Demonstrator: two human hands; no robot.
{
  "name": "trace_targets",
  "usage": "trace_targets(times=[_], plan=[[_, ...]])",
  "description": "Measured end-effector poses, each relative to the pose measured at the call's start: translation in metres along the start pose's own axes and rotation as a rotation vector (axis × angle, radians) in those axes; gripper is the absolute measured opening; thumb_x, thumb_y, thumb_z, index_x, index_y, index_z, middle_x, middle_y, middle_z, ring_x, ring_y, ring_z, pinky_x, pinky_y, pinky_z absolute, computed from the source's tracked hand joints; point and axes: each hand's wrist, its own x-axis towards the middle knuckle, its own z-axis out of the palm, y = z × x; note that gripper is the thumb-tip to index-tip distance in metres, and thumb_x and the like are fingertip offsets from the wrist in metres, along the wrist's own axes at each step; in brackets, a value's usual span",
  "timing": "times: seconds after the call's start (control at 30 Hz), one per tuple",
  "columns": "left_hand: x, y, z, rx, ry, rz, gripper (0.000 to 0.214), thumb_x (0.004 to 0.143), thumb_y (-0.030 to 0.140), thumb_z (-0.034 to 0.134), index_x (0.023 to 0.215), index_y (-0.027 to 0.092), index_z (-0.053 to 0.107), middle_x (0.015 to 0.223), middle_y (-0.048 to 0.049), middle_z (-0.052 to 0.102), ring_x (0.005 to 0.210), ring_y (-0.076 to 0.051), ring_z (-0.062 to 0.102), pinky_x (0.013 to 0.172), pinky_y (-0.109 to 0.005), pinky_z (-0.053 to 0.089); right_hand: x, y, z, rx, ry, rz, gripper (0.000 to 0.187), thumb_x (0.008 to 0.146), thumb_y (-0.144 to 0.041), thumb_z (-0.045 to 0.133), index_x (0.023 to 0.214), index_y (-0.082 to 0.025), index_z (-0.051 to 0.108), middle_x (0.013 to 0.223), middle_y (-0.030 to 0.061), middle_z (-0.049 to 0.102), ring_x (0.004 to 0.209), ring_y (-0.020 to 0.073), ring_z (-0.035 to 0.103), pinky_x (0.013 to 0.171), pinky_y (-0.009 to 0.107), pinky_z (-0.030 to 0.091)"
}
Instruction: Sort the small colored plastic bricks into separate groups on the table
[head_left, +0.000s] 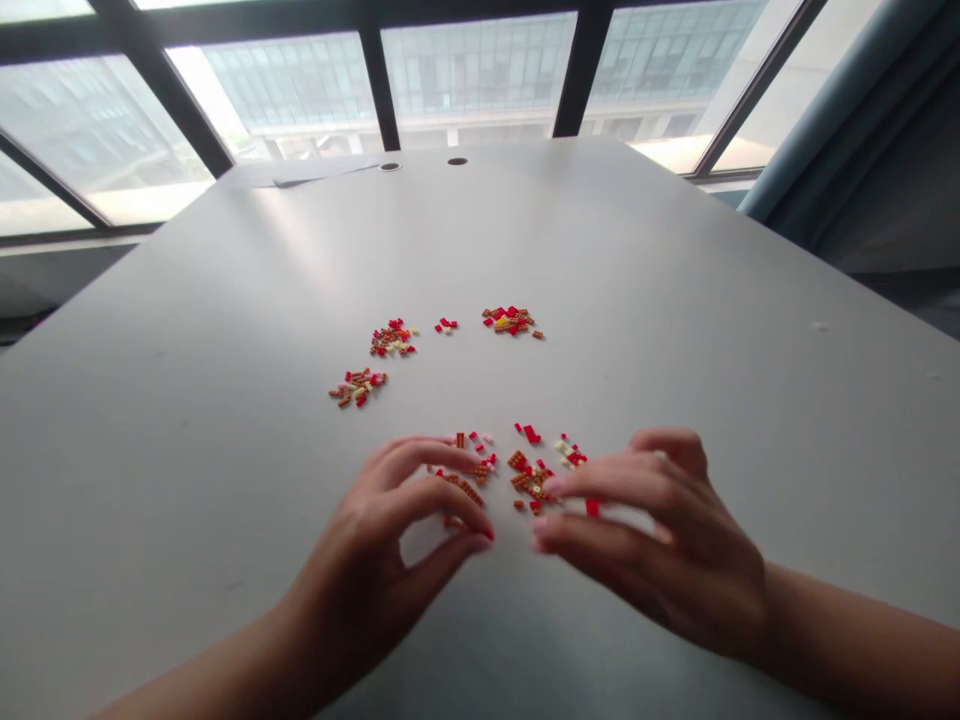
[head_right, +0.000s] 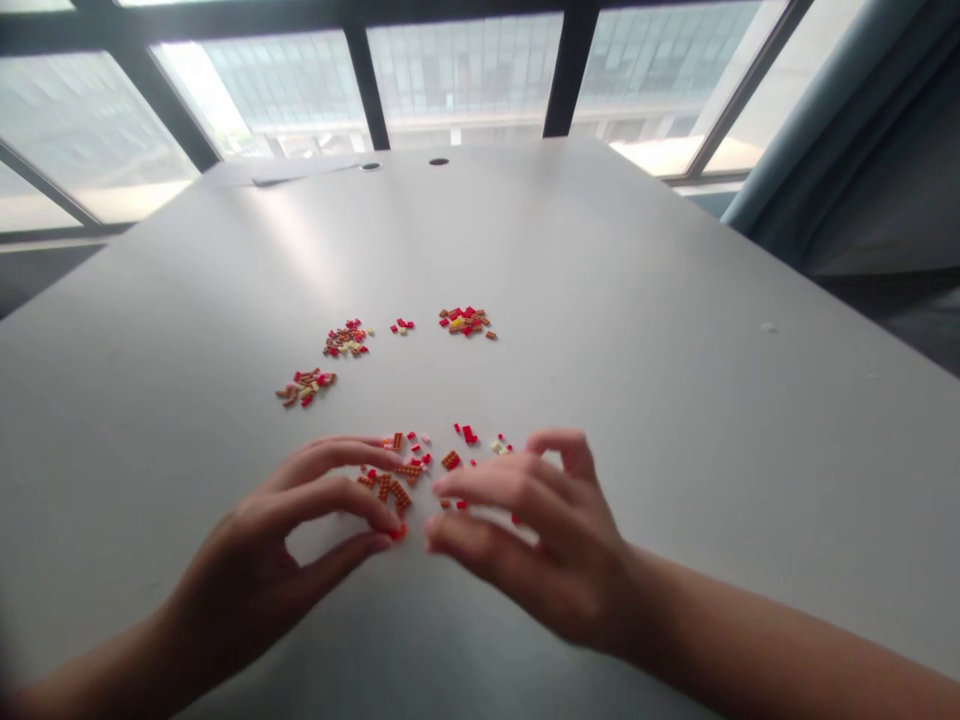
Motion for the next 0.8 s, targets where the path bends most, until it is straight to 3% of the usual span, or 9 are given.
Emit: trace_targets(times=[0.07, 0.17, 0.27, 0.37, 0.6, 0.8], plan=[[0.006, -0.016, -0.012, 0.194, 0.152, -0.013, 0.008, 0.087, 0.025, 0.065, 0.081, 0.028, 0.068, 0.107, -0.0013, 0.069, 0.107, -0.022, 0.062, 0.098, -0.04, 0.048, 0.003, 0.012, -0.004, -0.065, 0.005, 0.137, 0.004, 0.09, -0.017, 0.065, 0.09, -0.021, 0.067, 0.101, 0.0064, 0.069, 0.081, 0.0156, 0.065, 0.079, 0.035, 0.043], [0.013, -0.052, -0.033, 0.481, 0.357, -0.099, 0.008, 0.086, 0.032, 0.067, 0.08, 0.026, 0.069, 0.104, -0.0038, 0.071, 0.101, -0.026, 0.064, 0.096, -0.049, 0.047, 0.001, 0.031, -0.007, -0.086, -0.095, 0.258, 0.005, 0.09, -0.022, 0.064, 0.086, -0.02, 0.067, 0.105, 0.0095, 0.064, 0.085, 0.0215, 0.065, 0.079, 0.039, 0.042], [0.015, -0.087, -0.045, 0.642, 0.426, -0.229, 0.015, 0.085, 0.036, 0.067, 0.078, 0.024, 0.07, 0.105, -0.0067, 0.072, 0.1, -0.03, 0.064, 0.099, -0.054, 0.043, -0.004, 0.039, -0.008, -0.044, -0.277, 0.302, 0.009, 0.09, -0.026, 0.061, 0.085, -0.023, 0.068, 0.111, 0.0094, 0.063, 0.087, 0.0238, 0.065, 0.083, 0.045, 0.037], [0.014, -0.107, -0.046, 0.682, 0.425, -0.327, 0.015, 0.085, 0.038, 0.066, 0.08, 0.025, 0.072, 0.106, -0.0065, 0.072, 0.101, -0.031, 0.064, 0.096, -0.054, 0.044, -0.006, 0.037, -0.008, -0.009, -0.39, 0.313, 0.009, 0.089, -0.026, 0.061, 0.085, -0.025, 0.069, 0.116, 0.0087, 0.061, 0.088, 0.0238, 0.064, 0.085, 0.047, 0.035], [0.014, -0.104, -0.04, 0.656, 0.434, -0.29, 0.018, 0.085, 0.042, 0.065, 0.088, 0.025, 0.073, 0.106, -0.0069, 0.072, 0.102, -0.03, 0.064, 0.097, -0.052, 0.044, -0.004, 0.031, -0.008, -0.023, -0.446, 0.324, 0.012, 0.09, -0.027, 0.06, 0.086, -0.026, 0.071, 0.116, 0.0092, 0.062, 0.088, 0.0238, 0.063, 0.084, 0.046, 0.038], [0.016, -0.094, -0.04, 0.626, 0.446, -0.217, 0.017, 0.086, 0.038, 0.063, 0.082, 0.024, 0.071, 0.104, -0.0072, 0.072, 0.101, -0.03, 0.064, 0.098, -0.053, 0.044, -0.005, 0.034, -0.009, -0.036, -0.441, 0.306, 0.016, 0.092, -0.024, 0.056, 0.087, -0.025, 0.071, 0.116, 0.0096, 0.062, 0.086, 0.0229, 0.064, 0.083, 0.044, 0.039]])
